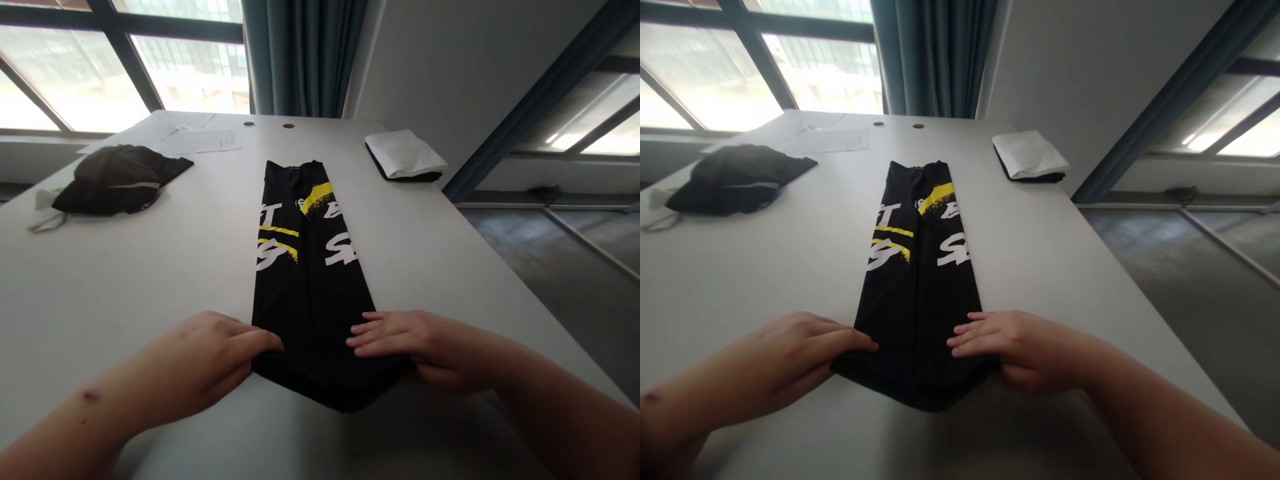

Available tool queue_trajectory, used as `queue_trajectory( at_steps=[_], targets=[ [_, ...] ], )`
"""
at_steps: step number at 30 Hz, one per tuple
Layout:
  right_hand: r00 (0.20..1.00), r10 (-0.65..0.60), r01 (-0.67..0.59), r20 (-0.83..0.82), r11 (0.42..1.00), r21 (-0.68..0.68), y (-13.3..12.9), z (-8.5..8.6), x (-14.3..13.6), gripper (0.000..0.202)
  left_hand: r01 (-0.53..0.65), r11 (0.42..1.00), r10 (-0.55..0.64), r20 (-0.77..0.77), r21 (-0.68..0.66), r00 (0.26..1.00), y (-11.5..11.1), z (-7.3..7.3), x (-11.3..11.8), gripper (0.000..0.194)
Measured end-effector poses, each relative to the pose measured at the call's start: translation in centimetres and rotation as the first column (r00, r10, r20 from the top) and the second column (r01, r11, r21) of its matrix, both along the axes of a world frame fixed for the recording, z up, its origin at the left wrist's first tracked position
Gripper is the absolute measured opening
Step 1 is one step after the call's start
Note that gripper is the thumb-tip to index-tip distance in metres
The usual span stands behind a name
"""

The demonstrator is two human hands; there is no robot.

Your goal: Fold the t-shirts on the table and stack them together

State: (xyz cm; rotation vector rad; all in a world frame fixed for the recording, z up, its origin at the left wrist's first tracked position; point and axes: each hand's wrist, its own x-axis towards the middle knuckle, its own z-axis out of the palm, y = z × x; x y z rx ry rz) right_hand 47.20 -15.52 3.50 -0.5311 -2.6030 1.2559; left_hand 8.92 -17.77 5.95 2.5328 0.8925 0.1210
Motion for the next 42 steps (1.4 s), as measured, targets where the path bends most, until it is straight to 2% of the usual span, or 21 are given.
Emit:
queue_trajectory(
  at_steps=[4, 6, 9, 11, 12, 15, 17, 19, 21, 23, 26, 29, 32, 36, 40, 42],
  targets=[
    [0.998, -0.063, 0.062, -0.016, 0.994, -0.088, -0.5, 1.8, 0.1, 0.043, 0.043, 0.999, -0.039, 0.122, -0.03, 0.992, -0.1, 0.3, -0.2, 0.036],
    [0.998, -0.035, 0.024, -0.055, 0.981, -0.193, -0.8, 2.5, -0.3, 0.034, 0.119, 0.99, -0.102, 0.206, -0.073, 0.973, -0.1, 0.3, -0.4, 0.029],
    [0.99, 0.033, -0.079, -0.136, 0.934, -0.349, -1.2, 3.0, -0.7, 0.038, 0.214, 0.967, -0.168, 0.29, -0.135, 0.942, -0.2, 0.0, -0.7, 0.022],
    [0.989, 0.031, -0.087, -0.147, 0.916, -0.391, -1.3, 2.9, -0.7, 0.042, 0.204, 0.966, -0.143, 0.327, -0.159, 0.934, -0.1, -0.1, -0.7, 0.025],
    [0.991, -0.001, -0.053, -0.137, 0.921, -0.387, -1.3, 2.7, -0.6, 0.043, 0.169, 0.971, -0.103, 0.342, -0.17, 0.934, -0.1, -0.2, -0.7, 0.027],
    [0.964, -0.241, 0.197, -0.113, 0.93, -0.31, -1.0, 1.6, 0.0, 0.043, -0.037, 0.977, 0.115, 0.368, -0.211, 0.923, 0.3, -0.4, -0.2, 0.033],
    [0.884, -0.456, 0.417, -0.104, 0.869, -0.268, -0.7, 0.7, 0.2, 0.044, -0.23, 0.946, 0.303, 0.366, -0.228, 0.88, 0.7, -0.9, 0.3, 0.035],
    [0.788, -0.611, 0.582, -0.08, 0.78, -0.229, -0.3, -0.3, 0.1, 0.044, -0.417, 0.884, 0.466, 0.336, -0.21, 0.819, 1.3, -1.7, 0.7, 0.037],
    [0.725, -0.688, 0.673, -0.037, 0.719, -0.171, 0.2, -1.1, -0.3, 0.043, -0.554, 0.816, 0.577, 0.265, -0.163, 0.772, 2.1, -2.5, 1.1, 0.036],
    [0.694, -0.72, 0.714, -0.008, 0.689, -0.122, 0.7, -1.7, -0.7, 0.041, -0.631, 0.766, 0.643, 0.179, -0.123, 0.745, 2.8, -3.3, 1.3, 0.036],
    [0.641, -0.768, 0.768, 0.007, 0.64, -0.028, 1.4, -2.4, -1.2, 0.04, -0.666, 0.741, 0.672, 0.12, -0.088, 0.731, 3.7, -4.0, 1.6, 0.034],
    [0.59, -0.806, 0.8, -0.046, 0.575, 0.172, 2.2, -2.9, -1.3, 0.034, -0.666, 0.746, 0.663, 0.124, -0.021, 0.738, 4.3, -4.5, 1.6, 0.029],
    [0.593, -0.801, 0.784, -0.081, 0.551, 0.287, 2.9, -3.3, -1.3, 0.023, -0.674, 0.738, 0.668, 0.099, 0.035, 0.737, 4.5, -5.1, 1.6, 0.028],
    [0.597, -0.8, 0.773, -0.063, 0.553, 0.312, 3.4, -3.8, -1.4, 0.018, -0.669, 0.734, 0.66, 0.113, 0.112, 0.743, 4.7, -5.8, 1.5, 0.029],
    [0.531, -0.844, 0.824, -0.08, 0.493, 0.278, 3.7, -4.1, -1.3, 0.02, -0.666, 0.727, 0.651, 0.141, 0.169, 0.746, 5.1, -6.2, 1.4, 0.033],
    [0.522, -0.848, 0.834, -0.09, 0.485, 0.262, 3.8, -4.1, -1.3, 0.018, -0.682, 0.714, 0.668, 0.138, 0.156, 0.731, 5.3, -6.3, 1.4, 0.032]
  ],
)
